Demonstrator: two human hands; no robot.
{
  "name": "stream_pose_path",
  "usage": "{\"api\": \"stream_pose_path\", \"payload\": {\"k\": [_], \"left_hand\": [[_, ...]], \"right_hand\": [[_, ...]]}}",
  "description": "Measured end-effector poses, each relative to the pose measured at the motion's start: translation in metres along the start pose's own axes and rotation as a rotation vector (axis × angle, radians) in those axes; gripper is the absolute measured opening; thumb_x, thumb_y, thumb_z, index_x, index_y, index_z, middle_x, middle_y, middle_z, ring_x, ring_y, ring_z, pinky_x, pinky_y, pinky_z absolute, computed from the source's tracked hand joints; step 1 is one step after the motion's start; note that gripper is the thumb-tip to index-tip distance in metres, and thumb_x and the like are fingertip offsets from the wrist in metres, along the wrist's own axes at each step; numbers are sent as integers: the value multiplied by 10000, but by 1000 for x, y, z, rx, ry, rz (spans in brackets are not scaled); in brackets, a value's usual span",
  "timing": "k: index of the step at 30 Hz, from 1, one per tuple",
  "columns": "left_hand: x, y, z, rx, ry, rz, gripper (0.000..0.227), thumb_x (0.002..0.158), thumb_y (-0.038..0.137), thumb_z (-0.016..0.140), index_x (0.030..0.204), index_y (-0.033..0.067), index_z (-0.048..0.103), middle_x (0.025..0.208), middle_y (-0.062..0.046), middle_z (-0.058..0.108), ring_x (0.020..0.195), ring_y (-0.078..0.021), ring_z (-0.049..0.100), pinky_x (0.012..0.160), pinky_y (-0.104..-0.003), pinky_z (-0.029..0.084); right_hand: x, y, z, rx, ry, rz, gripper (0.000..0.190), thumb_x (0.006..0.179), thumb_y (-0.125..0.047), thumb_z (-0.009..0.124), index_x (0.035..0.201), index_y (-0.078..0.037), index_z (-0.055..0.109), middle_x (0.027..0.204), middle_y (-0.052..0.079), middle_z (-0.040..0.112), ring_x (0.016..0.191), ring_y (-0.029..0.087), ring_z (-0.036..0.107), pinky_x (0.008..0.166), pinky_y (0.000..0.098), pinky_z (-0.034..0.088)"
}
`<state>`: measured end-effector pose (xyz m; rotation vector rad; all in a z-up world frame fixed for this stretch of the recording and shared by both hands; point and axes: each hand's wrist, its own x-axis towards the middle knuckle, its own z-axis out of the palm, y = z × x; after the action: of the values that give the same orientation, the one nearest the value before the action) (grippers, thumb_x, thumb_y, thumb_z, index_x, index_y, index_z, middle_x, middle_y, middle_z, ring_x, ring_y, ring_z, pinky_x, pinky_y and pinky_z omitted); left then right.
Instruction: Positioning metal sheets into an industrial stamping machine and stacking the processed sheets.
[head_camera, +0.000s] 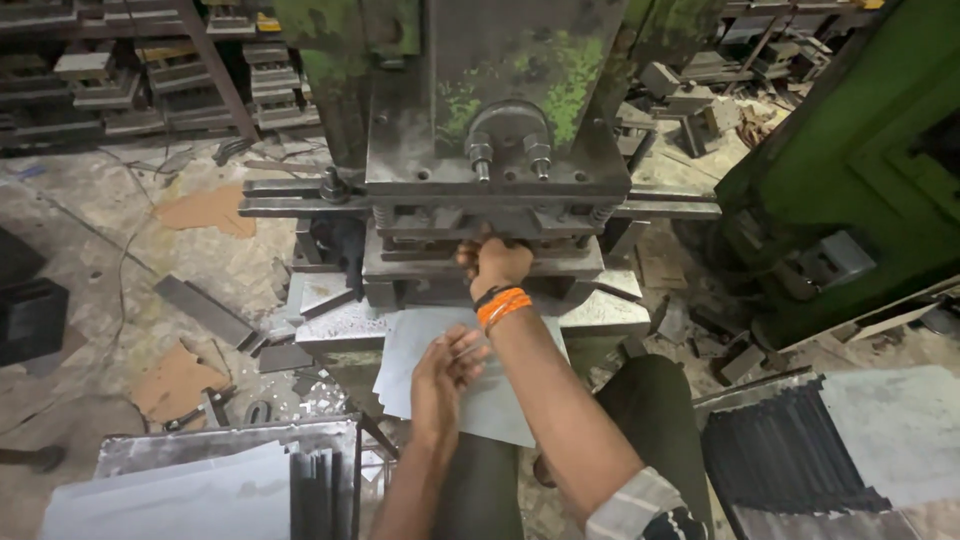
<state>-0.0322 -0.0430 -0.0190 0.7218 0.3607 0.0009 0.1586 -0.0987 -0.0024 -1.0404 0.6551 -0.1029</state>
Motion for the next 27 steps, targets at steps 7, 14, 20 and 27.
{"api": "stream_pose_path", "payload": {"k": [7,14,20,27], "left_hand": [[2,-11,-5,95,22,-27,380,1017,166,486,1312,-37,612,1132,-177,701,952,-246,646,854,-360,491],[12,-18,-21,50,16,17,410,1018,156,480,1345,-63,597,1144,-193,711,945,-248,666,822,-330,481],[26,-34,-35,33,39,24,359,1018,193,565,1264,-55,648,1063,-179,739,890,-240,690,790,-316,508],[22,-27,-23,82,95,6,349,1007,175,564,1262,-46,656,1066,-162,744,870,-215,678,790,-310,500]], "right_hand": [[-25,-14,6,-88,86,-67,287,989,-149,652,738,-16,609,541,111,626,365,171,507,306,296,307],[-42,-16,-30,-89,-194,-150,342,949,-257,715,939,83,675,628,174,690,330,201,531,284,275,338],[-55,-18,-32,-199,-189,-193,348,974,-242,671,952,105,680,660,161,702,379,199,572,328,279,420],[-57,-15,-32,-187,-193,-281,337,978,-216,666,828,84,633,615,173,696,333,213,553,310,289,419]]}}
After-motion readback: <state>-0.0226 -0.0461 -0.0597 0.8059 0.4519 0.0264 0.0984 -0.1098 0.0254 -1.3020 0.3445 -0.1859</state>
